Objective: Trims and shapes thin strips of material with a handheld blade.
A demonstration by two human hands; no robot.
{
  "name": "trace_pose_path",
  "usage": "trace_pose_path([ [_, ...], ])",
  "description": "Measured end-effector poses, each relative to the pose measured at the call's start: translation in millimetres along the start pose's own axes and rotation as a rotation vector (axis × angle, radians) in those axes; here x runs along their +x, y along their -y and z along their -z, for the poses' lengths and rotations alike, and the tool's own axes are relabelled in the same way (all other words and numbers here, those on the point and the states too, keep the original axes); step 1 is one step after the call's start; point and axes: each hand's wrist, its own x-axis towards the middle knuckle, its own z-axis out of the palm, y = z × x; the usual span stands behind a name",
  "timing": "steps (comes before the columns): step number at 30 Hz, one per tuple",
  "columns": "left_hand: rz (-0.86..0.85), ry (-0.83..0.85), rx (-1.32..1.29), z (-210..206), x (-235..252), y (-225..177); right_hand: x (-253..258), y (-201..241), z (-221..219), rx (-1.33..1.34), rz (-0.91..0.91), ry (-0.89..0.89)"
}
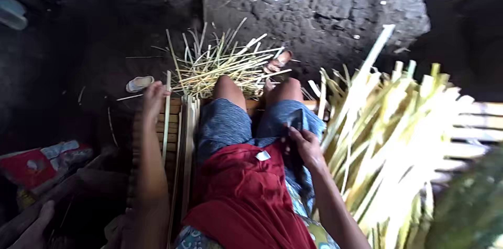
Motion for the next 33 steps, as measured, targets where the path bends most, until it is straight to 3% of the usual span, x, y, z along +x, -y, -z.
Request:
trace_pose_path([
  [4,0.102,-0.065,0.218,-14.8,61.3,61.4,7.0,6.9,-3.8,0.108,-0.087,-0.011],
  [8,0.156,-0.059,0.349,-34.9,112.7,64.4,7.5,8.7,-5.5,0.102,-0.11,-0.028],
  [12,0.224,0.029,0.299,-53.0,133.7,62.1,4.3,8.8,-8.2,0.091,-0.112,-0.053],
  [15,0.128,0.15,0.122,-63.3,88.4,17.8,-0.4,15.0,-8.3,-0.118,-0.045,0.012],
  [18,0.037,0.312,-0.215,-75.6,-5.1,-41.3,-5.7,32.4,-10.5,-0.332,0.231,0.164],
  [21,-0.076,0.441,-0.65,-86.4,-88.6,-85.0,-8.0,70.5,-23.4,-0.059,0.558,0.297],
  [24,-0.18,0.534,-0.822,-90.0,-133.9,-109.6,-15.0,116.8,-32.3,0.335,0.464,0.72],
  [26,-0.246,0.515,-0.82,-91.1,-148.0,-117.3,-25.5,139.8,-36.8,0.452,0.342,0.945],
  [29,-0.305,0.435,-0.773,-91.8,-158.9,-124.6,-38.3,153.9,-36.2,0.551,0.144,1.116],
  [33,-0.341,0.384,-0.764,-93.9,-167.6,-127.3,-39.1,154.5,-30.2,0.534,0.066,1.222],
])
